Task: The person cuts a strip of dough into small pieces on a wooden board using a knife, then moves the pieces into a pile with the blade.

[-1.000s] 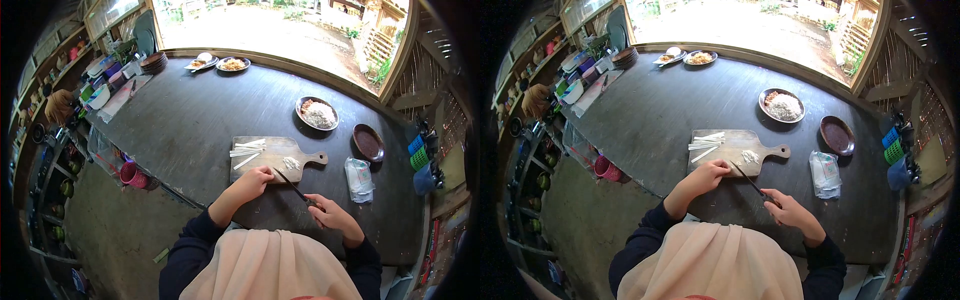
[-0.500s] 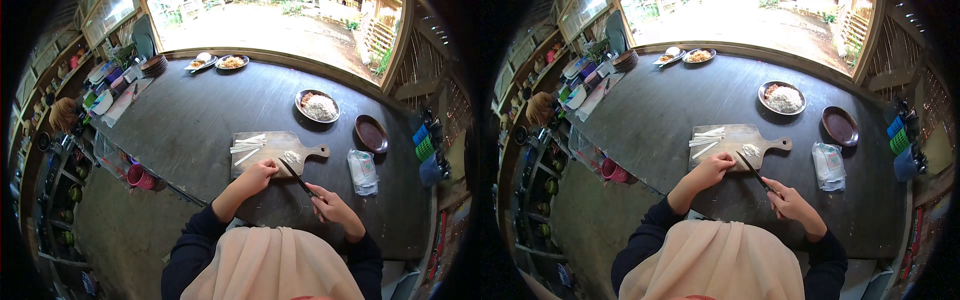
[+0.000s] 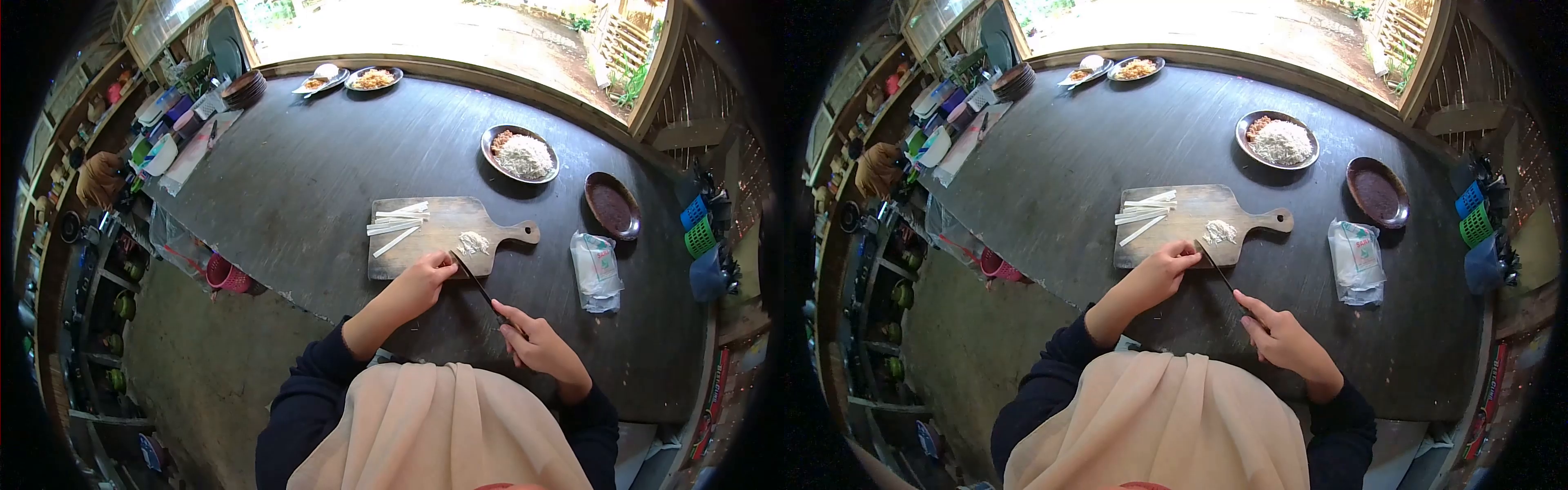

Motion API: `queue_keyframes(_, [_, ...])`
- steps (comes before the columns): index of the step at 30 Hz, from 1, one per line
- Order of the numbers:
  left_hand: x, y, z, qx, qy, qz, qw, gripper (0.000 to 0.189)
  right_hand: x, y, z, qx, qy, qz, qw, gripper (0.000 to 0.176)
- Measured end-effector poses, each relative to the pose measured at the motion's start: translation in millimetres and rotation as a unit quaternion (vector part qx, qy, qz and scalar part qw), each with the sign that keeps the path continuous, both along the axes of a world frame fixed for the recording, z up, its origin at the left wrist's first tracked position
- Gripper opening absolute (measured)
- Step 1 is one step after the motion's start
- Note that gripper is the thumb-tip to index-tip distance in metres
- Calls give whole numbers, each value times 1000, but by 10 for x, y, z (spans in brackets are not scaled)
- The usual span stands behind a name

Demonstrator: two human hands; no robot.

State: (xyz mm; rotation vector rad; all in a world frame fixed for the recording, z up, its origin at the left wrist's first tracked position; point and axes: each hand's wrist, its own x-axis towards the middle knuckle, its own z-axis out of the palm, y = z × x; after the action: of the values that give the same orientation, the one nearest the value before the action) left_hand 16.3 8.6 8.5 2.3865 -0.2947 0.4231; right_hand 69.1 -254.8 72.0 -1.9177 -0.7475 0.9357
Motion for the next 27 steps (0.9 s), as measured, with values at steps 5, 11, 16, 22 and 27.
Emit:
queue_keyframes(5, [-3,-10,-29,10,-10,-4,1000,32,12,-5,-5,-3,-13,6,1000,46])
queue_keyframes(11, [7,-26,-50,18,-23,3,1000,32,-13,0,23,16,-62,5,998,44])
queue_keyframes(16, [-1,-38,-24,23,-13,5,1000,30,-32,28,-61,48,-171,31,984,45])
queue_keyframes(22, [-19,-44,-32,37,-17,18,999,28,-27,77,-1,33,-148,2,988,42])
queue_keyframes(27, [-10,-37,-15,39,-21,12,999,28,1,12,-95,42,-154,13,987,42])
